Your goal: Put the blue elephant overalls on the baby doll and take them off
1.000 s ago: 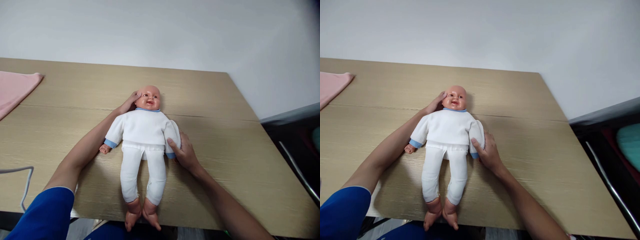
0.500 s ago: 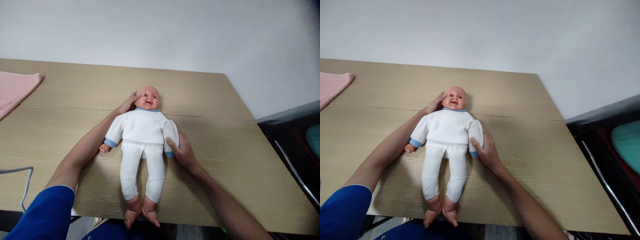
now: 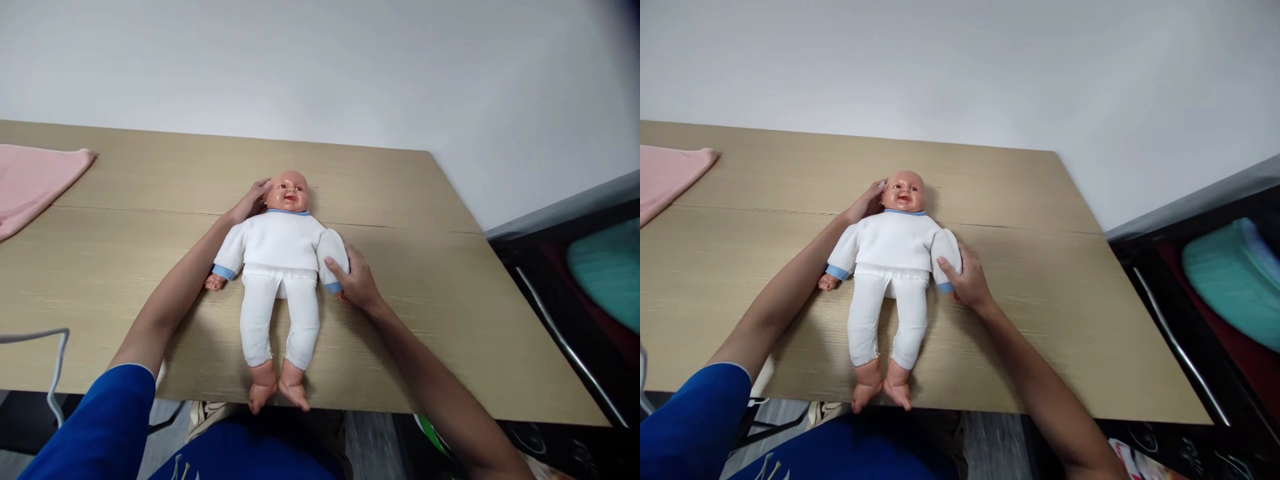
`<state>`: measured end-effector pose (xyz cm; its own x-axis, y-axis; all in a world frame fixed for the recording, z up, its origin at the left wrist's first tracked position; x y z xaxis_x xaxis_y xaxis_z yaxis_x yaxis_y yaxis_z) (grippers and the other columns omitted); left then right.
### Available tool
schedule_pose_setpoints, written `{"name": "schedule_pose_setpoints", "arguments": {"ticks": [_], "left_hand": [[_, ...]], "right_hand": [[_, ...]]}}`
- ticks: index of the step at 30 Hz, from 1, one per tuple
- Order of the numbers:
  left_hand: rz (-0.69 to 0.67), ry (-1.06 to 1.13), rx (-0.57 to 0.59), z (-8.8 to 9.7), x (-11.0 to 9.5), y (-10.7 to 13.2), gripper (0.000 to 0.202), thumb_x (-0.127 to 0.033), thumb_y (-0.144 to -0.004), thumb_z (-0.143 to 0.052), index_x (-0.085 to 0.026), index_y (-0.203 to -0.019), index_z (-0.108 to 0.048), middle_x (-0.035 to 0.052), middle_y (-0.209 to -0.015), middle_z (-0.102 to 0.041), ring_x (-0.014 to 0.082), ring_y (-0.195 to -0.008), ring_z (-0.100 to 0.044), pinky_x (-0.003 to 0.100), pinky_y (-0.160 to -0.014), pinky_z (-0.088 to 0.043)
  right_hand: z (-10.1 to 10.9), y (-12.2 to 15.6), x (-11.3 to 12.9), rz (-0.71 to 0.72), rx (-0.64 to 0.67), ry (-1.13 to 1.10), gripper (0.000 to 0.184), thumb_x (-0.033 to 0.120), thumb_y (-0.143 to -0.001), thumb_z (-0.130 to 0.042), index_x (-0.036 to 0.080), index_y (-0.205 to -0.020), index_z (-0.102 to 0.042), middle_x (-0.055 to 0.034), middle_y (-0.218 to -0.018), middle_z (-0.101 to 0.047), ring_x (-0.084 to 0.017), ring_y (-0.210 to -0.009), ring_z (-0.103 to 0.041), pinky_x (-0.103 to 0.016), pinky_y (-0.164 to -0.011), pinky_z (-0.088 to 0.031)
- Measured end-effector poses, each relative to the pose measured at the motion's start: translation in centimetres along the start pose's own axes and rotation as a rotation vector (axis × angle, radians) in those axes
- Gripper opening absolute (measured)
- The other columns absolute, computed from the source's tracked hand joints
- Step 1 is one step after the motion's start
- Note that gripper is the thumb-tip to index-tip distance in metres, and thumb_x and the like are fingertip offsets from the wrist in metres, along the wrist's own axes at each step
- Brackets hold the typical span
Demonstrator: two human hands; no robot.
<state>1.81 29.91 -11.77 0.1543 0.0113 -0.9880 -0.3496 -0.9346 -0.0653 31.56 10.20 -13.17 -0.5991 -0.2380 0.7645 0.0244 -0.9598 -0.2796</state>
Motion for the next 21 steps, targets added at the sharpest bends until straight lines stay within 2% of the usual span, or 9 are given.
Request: {"name": "schedule_pose_setpoints", "arguments": {"ticks": [3,5,7,9,12,15,18,20,21], "left_hand": [[0.036,-0.189,-0.141,2.3,-1.3,1.9,0.048,-0.062,-0.109,-0.076,-0.025,-0.139,-0.067,0.016,-0.156,-0.074,0.0333,-0.151,-0.069,0.054,-0.131,-0.055],[-0.034,-0.376,-0.234,3.4,-3.4,3.8,0.037,-0.049,-0.112,-0.072,-0.022,-0.138,-0.069,0.0161,-0.157,-0.074,0.0303,-0.147,-0.068,0.05,-0.13,-0.054],[-0.142,-0.534,-0.295,3.3,-5.7,6.1,0.03,-0.042,-0.112,-0.068,-0.02,-0.133,-0.071,0.0166,-0.152,-0.077,0.0292,-0.141,-0.07,0.048,-0.127,-0.054],[-0.231,-0.627,-0.319,1.7,-7.8,8.6,0.027,-0.041,-0.114,-0.066,-0.019,-0.129,-0.072,0.0163,-0.147,-0.079,0.0286,-0.135,-0.072,0.047,-0.125,-0.054],[-0.315,-0.666,-0.257,-3.1,-10.1,12.9,0.03,-0.047,-0.118,-0.063,-0.021,-0.129,-0.072,0.0139,-0.144,-0.081,0.0279,-0.133,-0.074,0.047,-0.124,-0.055],[-0.389,-0.659,-0.086,-10.1,-11.9,18.1,0.031,-0.051,-0.121,-0.063,-0.022,-0.127,-0.072,0.0113,-0.136,-0.083,0.0277,-0.126,-0.076,0.047,-0.119,-0.058],[-0.482,-0.621,0.179,-17.7,-12.3,24.8,0.028,-0.046,-0.126,-0.059,-0.022,-0.127,-0.073,0.0113,-0.128,-0.084,0.0273,-0.123,-0.078,0.046,-0.115,-0.059],[-0.585,-0.592,0.352,-21.8,-11.5,30.0,0.02,-0.037,-0.127,-0.057,-0.023,-0.124,-0.072,0.0081,-0.12,-0.085,0.0244,-0.11,-0.078,0.043,-0.106,-0.058],[-0.649,-0.592,0.443,-23.5,-10.5,32.8,0.018,-0.033,-0.127,-0.057,-0.024,-0.125,-0.073,0.0074,-0.118,-0.086,0.0237,-0.105,-0.078,0.042,-0.101,-0.057]], "right_hand": [[0.8,-0.7,-0.7,0.01,-0.026,0.008,0.08,0.092,-0.101,-0.073,0.023,-0.141,-0.079,-0.0188,-0.136,-0.086,-0.042,-0.125,-0.078,-0.065,-0.12,-0.061],[1.0,-1.2,-1.2,0.019,-0.026,-0.015,0.085,0.093,-0.097,-0.076,0.022,-0.144,-0.077,-0.02,-0.143,-0.085,-0.042,-0.129,-0.078,-0.067,-0.123,-0.06],[1.0,-1.8,-1.8,0.012,-0.015,-0.064,0.091,0.094,-0.094,-0.079,0.022,-0.149,-0.074,-0.0211,-0.15,-0.083,-0.042,-0.134,-0.078,-0.066,-0.125,-0.06],[0.7,-2.2,-2.3,-0.007,0.0,-0.121,0.096,0.094,-0.092,-0.079,0.022,-0.153,-0.071,-0.0224,-0.156,-0.08,-0.042,-0.139,-0.077,-0.066,-0.127,-0.059],[1.1,-2.2,-1.9,-0.037,-0.057,-0.108,0.095,0.093,-0.094,-0.074,0.02,-0.154,-0.068,-0.0247,-0.16,-0.076,-0.044,-0.147,-0.072,-0.071,-0.133,-0.054],[3.4,-0.2,1.8,0.027,-0.205,0.03,0.077,0.082,-0.104,-0.07,0.024,-0.155,-0.069,-0.0218,-0.158,-0.075,-0.044,-0.15,-0.069,-0.077,-0.136,-0.048],[6.3,4.9,7.4,0.208,-0.312,0.071,0.055,0.062,-0.115,-0.066,0.03,-0.158,-0.068,-0.0164,-0.154,-0.077,-0.039,-0.143,-0.073,-0.071,-0.127,-0.059],[8.0,10.1,9.6,0.323,-0.37,0.051,0.043,0.05,-0.118,-0.063,0.029,-0.155,-0.069,-0.0162,-0.15,-0.078,-0.036,-0.132,-0.078,-0.062,-0.112,-0.068],[8.9,13.4,10.1,0.392,-0.438,0.079,0.035,0.046,-0.117,-0.064,0.029,-0.146,-0.072,-0.015,-0.14,-0.081,-0.035,-0.124,-0.081,-0.059,-0.106,-0.07]]}}
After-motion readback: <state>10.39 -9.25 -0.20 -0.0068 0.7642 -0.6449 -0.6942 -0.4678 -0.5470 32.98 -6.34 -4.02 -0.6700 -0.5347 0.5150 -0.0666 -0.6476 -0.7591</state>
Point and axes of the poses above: each hand's wrist, its own y-axis away from the middle knuckle, its own z-axis out of the back of the hand, x = y × z, the point moved 9 cm from there along -y, towards the middle knuckle
